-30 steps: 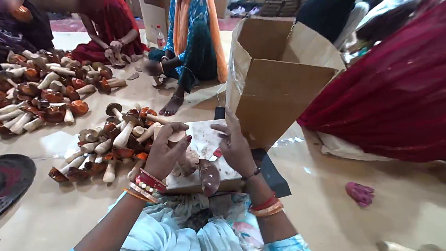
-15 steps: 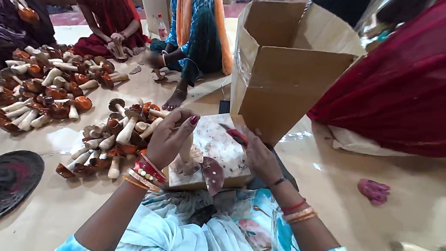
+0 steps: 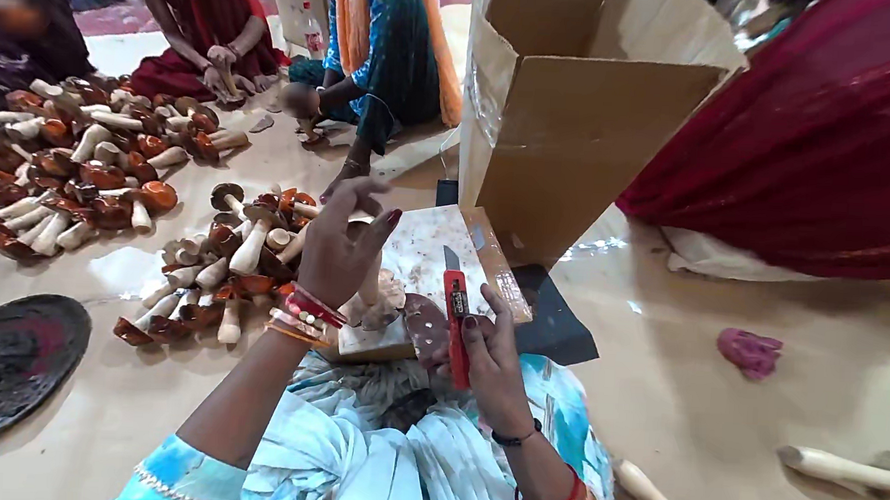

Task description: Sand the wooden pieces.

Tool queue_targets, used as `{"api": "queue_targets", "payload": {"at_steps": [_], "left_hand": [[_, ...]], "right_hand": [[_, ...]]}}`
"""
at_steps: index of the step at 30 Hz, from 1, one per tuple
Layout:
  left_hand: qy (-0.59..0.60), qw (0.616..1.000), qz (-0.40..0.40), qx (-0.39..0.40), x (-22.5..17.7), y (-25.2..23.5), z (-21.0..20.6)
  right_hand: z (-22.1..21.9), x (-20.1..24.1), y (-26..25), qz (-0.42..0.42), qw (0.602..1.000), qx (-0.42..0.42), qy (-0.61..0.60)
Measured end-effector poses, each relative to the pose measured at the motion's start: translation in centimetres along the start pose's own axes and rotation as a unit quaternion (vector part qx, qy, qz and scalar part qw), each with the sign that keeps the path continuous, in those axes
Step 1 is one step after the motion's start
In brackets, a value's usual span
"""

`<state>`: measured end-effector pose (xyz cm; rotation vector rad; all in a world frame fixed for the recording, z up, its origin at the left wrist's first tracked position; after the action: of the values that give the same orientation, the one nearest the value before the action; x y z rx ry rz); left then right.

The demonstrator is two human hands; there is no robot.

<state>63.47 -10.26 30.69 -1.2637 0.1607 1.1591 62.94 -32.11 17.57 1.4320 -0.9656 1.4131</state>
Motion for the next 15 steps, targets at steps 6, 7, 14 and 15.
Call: {"api": "queue_targets", "payload": {"at_steps": [6,7,14,15], "left_hand": [[0.049,0.989,0.042,-0.132,-1.3,13.2,0.5],[0.072,0.983,0.118,-0.124,0.1,16.2,-0.6],[0.168,0.850,0.489,0.101,7.8,25.1,-9.6],[0.110,0.862,0.466,0.163,7.7,24.3,-10.4]], "right_hand": [[2.3,-2.2,1.9,0.018,0.993,-0.112,0.027],[2.5,-2.8,2.3,0.021,0.992,-0.124,0.030],[2.8,-4.8,4.1,0.028,0.989,-0.141,0.031],[3.0,-4.9,4.2,0.028,0.989,-0.143,0.032]]}}
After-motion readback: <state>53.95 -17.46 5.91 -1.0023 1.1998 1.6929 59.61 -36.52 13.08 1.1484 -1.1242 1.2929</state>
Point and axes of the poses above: each hand's wrist, its own y-axis away from the middle knuckle, its own z-axis out of the back of the hand, x = y × z, the point moved 7 cm from there along -y, towards the middle knuckle, and after that the axes turned 7 degrees about y, right-handed, at the moved point
